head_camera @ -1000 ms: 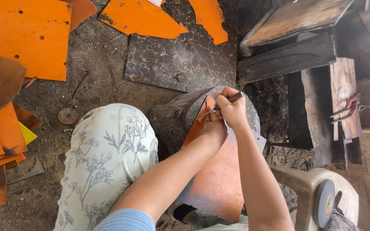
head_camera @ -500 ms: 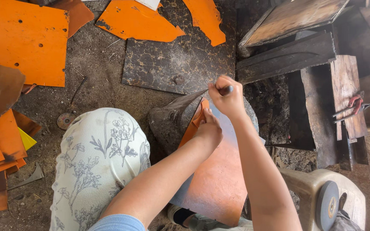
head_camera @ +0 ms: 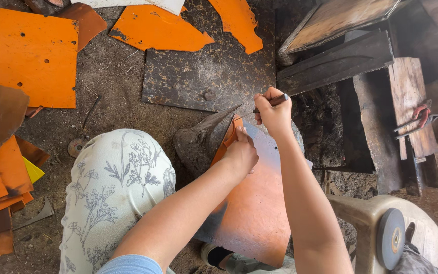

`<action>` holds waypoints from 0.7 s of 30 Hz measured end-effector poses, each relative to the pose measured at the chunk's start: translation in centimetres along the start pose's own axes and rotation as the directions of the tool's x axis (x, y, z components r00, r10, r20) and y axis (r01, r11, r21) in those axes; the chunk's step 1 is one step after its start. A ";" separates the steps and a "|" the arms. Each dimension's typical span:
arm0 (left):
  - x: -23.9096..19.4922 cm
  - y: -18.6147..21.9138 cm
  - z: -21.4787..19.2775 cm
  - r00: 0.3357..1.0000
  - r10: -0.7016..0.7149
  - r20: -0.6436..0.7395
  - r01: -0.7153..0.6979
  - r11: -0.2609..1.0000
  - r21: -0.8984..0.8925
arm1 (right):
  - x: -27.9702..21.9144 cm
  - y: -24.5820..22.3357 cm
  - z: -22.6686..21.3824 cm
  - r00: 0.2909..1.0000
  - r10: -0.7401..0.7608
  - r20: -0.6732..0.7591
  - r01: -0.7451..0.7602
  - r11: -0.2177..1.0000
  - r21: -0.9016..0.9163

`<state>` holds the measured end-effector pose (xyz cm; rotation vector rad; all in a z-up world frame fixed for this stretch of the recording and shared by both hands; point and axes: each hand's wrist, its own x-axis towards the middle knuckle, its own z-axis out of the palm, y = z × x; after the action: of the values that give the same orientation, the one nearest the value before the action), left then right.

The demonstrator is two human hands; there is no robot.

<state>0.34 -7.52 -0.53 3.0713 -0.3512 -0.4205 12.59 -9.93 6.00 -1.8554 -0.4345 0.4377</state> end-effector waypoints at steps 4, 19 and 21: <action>-0.2 -0.1 -0.4 0.999 0.049 0.018 -0.050 0.996 0.067 | 0.1 0.2 0.0 1.000 -0.017 0.013 0.017 0.999 -0.046; -0.6 -0.4 0.2 0.997 0.011 -0.070 -0.007 0.998 0.060 | -4.2 -1.7 -10.9 0.935 -0.142 -0.325 0.152 0.988 0.007; -0.2 -1.5 0.7 0.981 -0.033 -0.191 0.019 0.997 -0.074 | -6.7 -1.1 -13.3 0.907 -0.188 -0.377 0.218 0.975 0.040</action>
<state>0.26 -5.97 -1.23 3.0145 -0.2833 -0.1308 13.32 -23.73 11.68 -1.7416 -0.3403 -0.0414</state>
